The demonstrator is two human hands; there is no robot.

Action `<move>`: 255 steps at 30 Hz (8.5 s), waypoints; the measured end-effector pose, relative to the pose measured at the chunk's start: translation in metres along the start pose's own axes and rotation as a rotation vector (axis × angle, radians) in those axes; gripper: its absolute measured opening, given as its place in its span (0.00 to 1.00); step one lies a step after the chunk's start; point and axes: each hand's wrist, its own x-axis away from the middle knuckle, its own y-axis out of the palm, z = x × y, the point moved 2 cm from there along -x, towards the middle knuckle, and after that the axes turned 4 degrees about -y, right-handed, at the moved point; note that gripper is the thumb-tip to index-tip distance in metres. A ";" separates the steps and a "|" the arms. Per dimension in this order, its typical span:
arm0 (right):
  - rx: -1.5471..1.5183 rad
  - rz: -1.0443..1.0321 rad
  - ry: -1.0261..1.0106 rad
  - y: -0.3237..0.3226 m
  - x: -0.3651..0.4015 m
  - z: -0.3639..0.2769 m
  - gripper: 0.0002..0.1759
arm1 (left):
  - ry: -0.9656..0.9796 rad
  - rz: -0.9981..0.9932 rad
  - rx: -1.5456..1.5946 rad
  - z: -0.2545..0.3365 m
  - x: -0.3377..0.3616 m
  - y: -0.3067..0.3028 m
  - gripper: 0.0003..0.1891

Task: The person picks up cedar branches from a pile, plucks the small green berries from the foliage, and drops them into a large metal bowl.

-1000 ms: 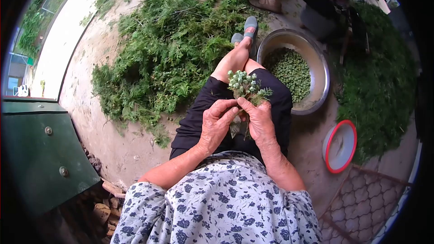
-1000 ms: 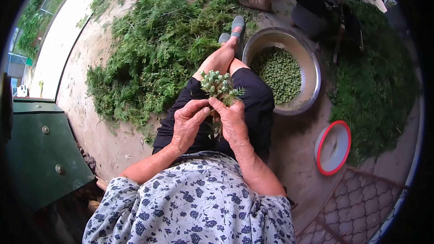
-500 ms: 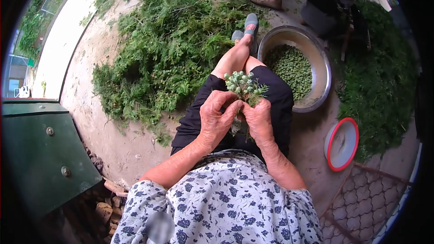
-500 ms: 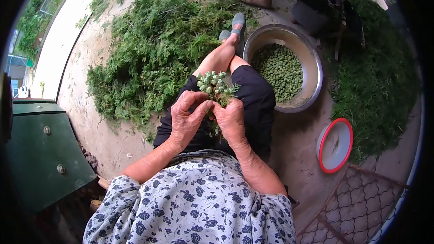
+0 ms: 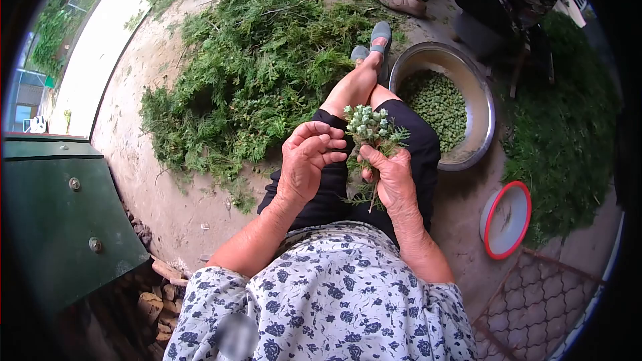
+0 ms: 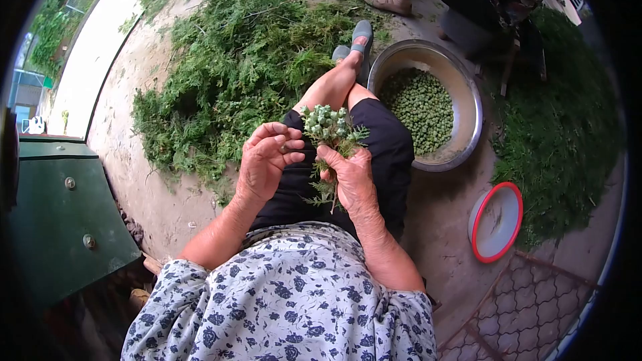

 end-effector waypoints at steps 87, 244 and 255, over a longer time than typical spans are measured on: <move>-0.340 -0.329 0.276 0.011 0.000 0.006 0.09 | -0.072 -0.050 0.037 0.031 -0.013 -0.052 0.08; 0.331 -0.112 0.133 0.020 0.019 -0.034 0.09 | -0.186 -0.270 -0.744 0.029 0.010 -0.037 0.08; 0.488 -0.108 0.003 0.015 0.008 -0.016 0.12 | -0.327 -0.302 0.124 0.007 0.011 -0.036 0.06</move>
